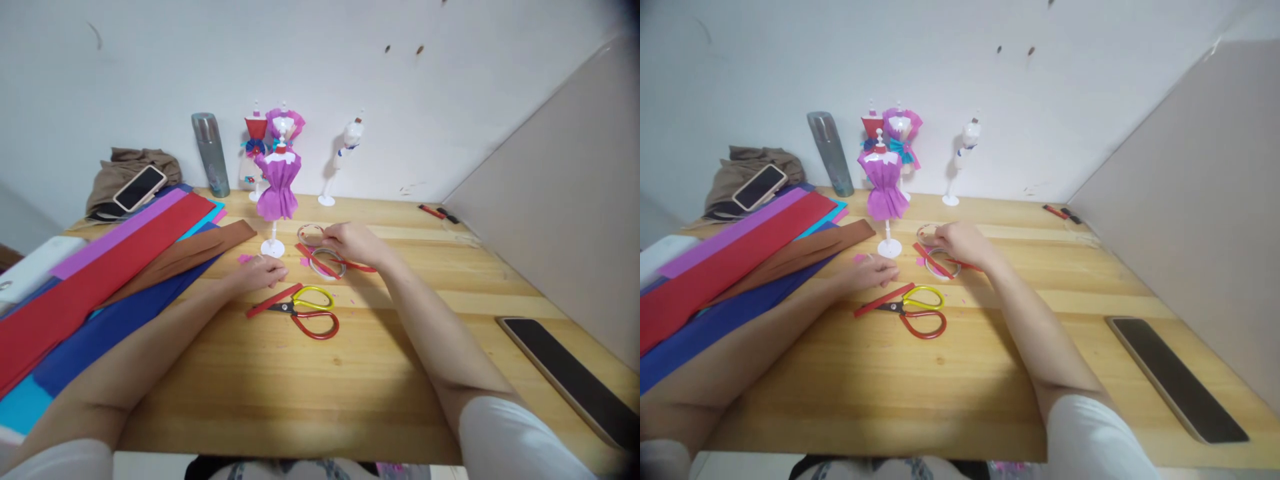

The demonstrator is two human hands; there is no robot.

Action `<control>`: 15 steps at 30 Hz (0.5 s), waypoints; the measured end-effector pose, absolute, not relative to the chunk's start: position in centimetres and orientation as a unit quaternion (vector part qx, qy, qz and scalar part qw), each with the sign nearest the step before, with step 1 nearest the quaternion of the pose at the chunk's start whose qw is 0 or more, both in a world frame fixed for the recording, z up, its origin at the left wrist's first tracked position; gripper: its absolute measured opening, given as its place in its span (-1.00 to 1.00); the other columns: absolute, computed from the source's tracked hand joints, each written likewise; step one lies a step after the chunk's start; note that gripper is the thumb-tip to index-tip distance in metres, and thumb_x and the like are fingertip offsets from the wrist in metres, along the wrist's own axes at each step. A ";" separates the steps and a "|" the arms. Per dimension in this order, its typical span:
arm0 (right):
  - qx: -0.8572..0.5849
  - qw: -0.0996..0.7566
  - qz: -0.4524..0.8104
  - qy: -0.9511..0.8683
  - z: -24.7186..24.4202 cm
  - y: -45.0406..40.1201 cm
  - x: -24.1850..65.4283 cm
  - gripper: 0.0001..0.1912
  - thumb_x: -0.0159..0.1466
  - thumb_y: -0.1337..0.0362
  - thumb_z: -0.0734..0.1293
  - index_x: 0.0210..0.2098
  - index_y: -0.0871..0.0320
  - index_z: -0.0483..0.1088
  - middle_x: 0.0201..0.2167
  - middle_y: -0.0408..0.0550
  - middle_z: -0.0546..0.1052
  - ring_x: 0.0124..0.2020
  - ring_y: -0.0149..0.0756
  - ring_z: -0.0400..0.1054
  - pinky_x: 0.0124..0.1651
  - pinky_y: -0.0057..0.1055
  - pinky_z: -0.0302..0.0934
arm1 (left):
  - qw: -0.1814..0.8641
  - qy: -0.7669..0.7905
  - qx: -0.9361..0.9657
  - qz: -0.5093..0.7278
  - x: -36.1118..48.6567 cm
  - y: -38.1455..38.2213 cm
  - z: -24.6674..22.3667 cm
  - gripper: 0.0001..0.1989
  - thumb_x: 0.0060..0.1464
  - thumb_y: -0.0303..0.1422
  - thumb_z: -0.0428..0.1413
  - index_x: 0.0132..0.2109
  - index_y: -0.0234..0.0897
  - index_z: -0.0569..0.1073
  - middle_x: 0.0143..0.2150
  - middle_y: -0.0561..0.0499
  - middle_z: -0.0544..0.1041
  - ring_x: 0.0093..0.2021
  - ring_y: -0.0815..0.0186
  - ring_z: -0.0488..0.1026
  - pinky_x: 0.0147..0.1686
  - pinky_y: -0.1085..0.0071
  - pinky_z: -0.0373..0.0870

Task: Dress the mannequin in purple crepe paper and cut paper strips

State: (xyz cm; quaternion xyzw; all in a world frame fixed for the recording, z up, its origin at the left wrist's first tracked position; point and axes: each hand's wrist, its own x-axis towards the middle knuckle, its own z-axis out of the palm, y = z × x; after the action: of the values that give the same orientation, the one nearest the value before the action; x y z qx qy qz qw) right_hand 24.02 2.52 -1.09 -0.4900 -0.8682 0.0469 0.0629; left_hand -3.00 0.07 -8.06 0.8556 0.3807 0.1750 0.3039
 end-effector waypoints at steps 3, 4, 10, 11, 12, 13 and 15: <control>-0.499 0.025 0.041 -0.865 -1.0 2.3 23.5 -0.76 0.43 0.35 0.31 -0.32 0.21 0.58 -0.29 0.16 0.69 -0.40 -0.22 0.39 -0.30 -0.31 -0.02 | 0.289 0.380 0.861 0.175 -2.7 0.1 -8.2 -0.60 0.32 -0.30 -0.03 -0.52 -0.21 0.27 -0.55 0.07 0.37 -0.45 0.31 0.35 -0.37 0.37 0.18; -0.504 0.015 0.041 -0.863 -0.9 2.3 23.5 -0.76 0.44 0.34 0.29 -0.29 0.23 0.58 -0.29 0.16 0.69 -0.39 -0.22 0.39 -0.30 -0.32 -0.02 | 0.287 0.383 0.861 0.170 -2.6 0.1 -8.3 -0.61 0.32 -0.31 -0.03 -0.52 -0.21 0.26 -0.54 0.06 0.37 -0.44 0.31 0.35 -0.36 0.36 0.18; -0.508 -0.005 0.071 -0.858 -0.9 2.7 24.0 -0.72 0.47 0.22 0.29 -0.20 0.23 0.60 -0.28 0.10 0.68 -0.33 -0.21 0.43 -0.27 -0.35 0.07 | 0.297 0.419 0.848 0.131 -2.5 0.1 -7.8 -0.63 0.32 -0.29 -0.04 -0.50 -0.22 0.26 -0.50 0.05 0.39 -0.41 0.32 0.35 -0.32 0.37 0.22; -0.486 -0.002 0.080 -0.870 -1.0 2.9 24.2 -0.76 0.45 0.27 0.31 -0.16 0.21 0.62 -0.23 0.10 0.69 -0.28 -0.19 0.46 -0.24 -0.36 0.11 | 0.300 0.420 0.847 0.129 -2.5 0.1 -7.7 -0.63 0.31 -0.28 -0.04 -0.49 -0.22 0.27 -0.50 0.06 0.40 -0.41 0.33 0.35 -0.33 0.38 0.21; -0.462 0.005 0.084 -0.883 -1.2 3.0 24.3 -0.78 0.42 0.33 0.32 -0.11 0.20 0.64 -0.15 0.11 0.69 -0.20 -0.16 0.49 -0.19 -0.36 0.15 | 0.305 0.421 0.845 0.126 -2.5 0.1 -7.6 -0.64 0.30 -0.28 -0.03 -0.49 -0.22 0.28 -0.50 0.06 0.40 -0.41 0.33 0.35 -0.34 0.39 0.21; -0.441 0.014 0.082 -0.894 -1.3 3.1 24.3 -0.75 0.38 0.40 0.31 -0.09 0.18 0.65 -0.08 0.11 0.69 -0.12 -0.14 0.51 -0.13 -0.36 0.18 | 0.312 0.423 0.842 0.123 -2.5 0.1 -7.6 -0.65 0.29 -0.28 -0.03 -0.49 -0.22 0.28 -0.51 0.06 0.40 -0.42 0.33 0.35 -0.35 0.39 0.20; -0.426 0.029 0.065 -0.902 -1.5 3.3 24.3 -0.73 0.34 0.44 0.32 -0.12 0.17 0.67 -0.02 0.13 0.68 -0.04 -0.10 0.51 -0.07 -0.35 0.19 | 0.324 0.428 0.835 0.120 -2.5 0.2 -7.6 -0.65 0.28 -0.27 -0.02 -0.50 -0.22 0.29 -0.51 0.06 0.40 -0.43 0.33 0.34 -0.37 0.40 0.18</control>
State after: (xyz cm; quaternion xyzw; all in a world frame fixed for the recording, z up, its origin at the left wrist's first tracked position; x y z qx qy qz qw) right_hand 24.27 3.25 -1.51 -0.4263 -0.9018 0.0646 0.0293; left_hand -2.54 0.17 -7.56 0.8353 0.4279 0.1198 0.3236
